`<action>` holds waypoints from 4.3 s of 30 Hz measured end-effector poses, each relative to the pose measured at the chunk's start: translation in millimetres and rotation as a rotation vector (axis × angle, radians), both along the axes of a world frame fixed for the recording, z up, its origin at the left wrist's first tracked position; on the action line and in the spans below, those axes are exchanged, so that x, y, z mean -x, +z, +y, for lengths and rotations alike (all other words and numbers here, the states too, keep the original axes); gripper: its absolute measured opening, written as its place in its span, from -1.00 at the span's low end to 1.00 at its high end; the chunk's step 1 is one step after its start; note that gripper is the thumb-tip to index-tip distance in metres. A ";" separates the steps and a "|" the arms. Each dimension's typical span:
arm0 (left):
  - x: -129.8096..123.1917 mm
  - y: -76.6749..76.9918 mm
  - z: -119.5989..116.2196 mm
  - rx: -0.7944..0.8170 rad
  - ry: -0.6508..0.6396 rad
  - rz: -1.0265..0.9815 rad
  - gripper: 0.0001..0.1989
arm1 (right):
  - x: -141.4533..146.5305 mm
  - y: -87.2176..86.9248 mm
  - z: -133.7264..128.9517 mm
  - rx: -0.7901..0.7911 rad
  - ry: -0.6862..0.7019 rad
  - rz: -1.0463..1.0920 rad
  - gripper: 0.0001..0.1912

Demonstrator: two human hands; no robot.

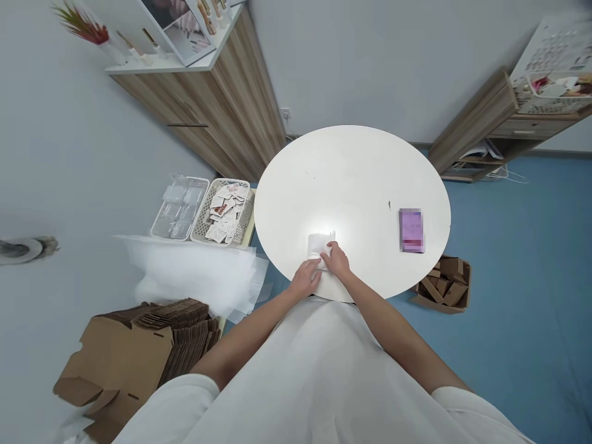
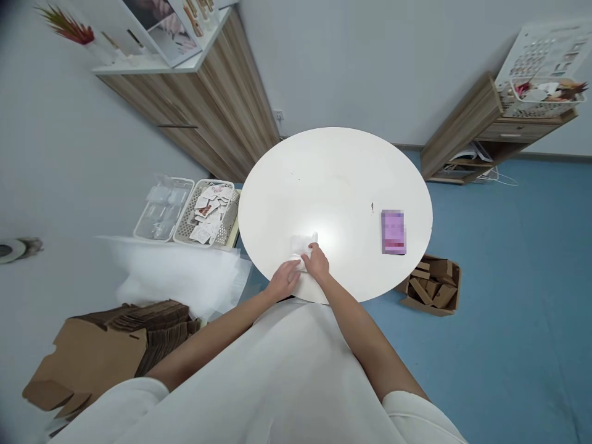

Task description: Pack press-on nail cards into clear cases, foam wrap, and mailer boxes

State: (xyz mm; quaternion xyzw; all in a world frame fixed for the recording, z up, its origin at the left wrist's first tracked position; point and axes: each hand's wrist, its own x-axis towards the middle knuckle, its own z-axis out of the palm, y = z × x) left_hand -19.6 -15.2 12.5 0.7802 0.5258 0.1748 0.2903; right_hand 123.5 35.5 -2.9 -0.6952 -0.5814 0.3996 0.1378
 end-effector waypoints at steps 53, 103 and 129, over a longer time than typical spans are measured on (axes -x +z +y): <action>-13.8 -13.0 55.0 0.451 0.752 -0.190 -0.61 | -36.1 -1.5 1.9 -0.036 -0.106 0.146 -0.51; 182.5 -18.9 204.4 0.268 0.704 -0.334 -0.63 | 174.9 -1.0 161.2 -0.013 -0.123 0.186 -0.39; 168.1 -12.0 174.8 0.142 0.820 -0.330 -0.54 | 157.0 13.2 135.1 -0.119 -0.131 0.250 -0.29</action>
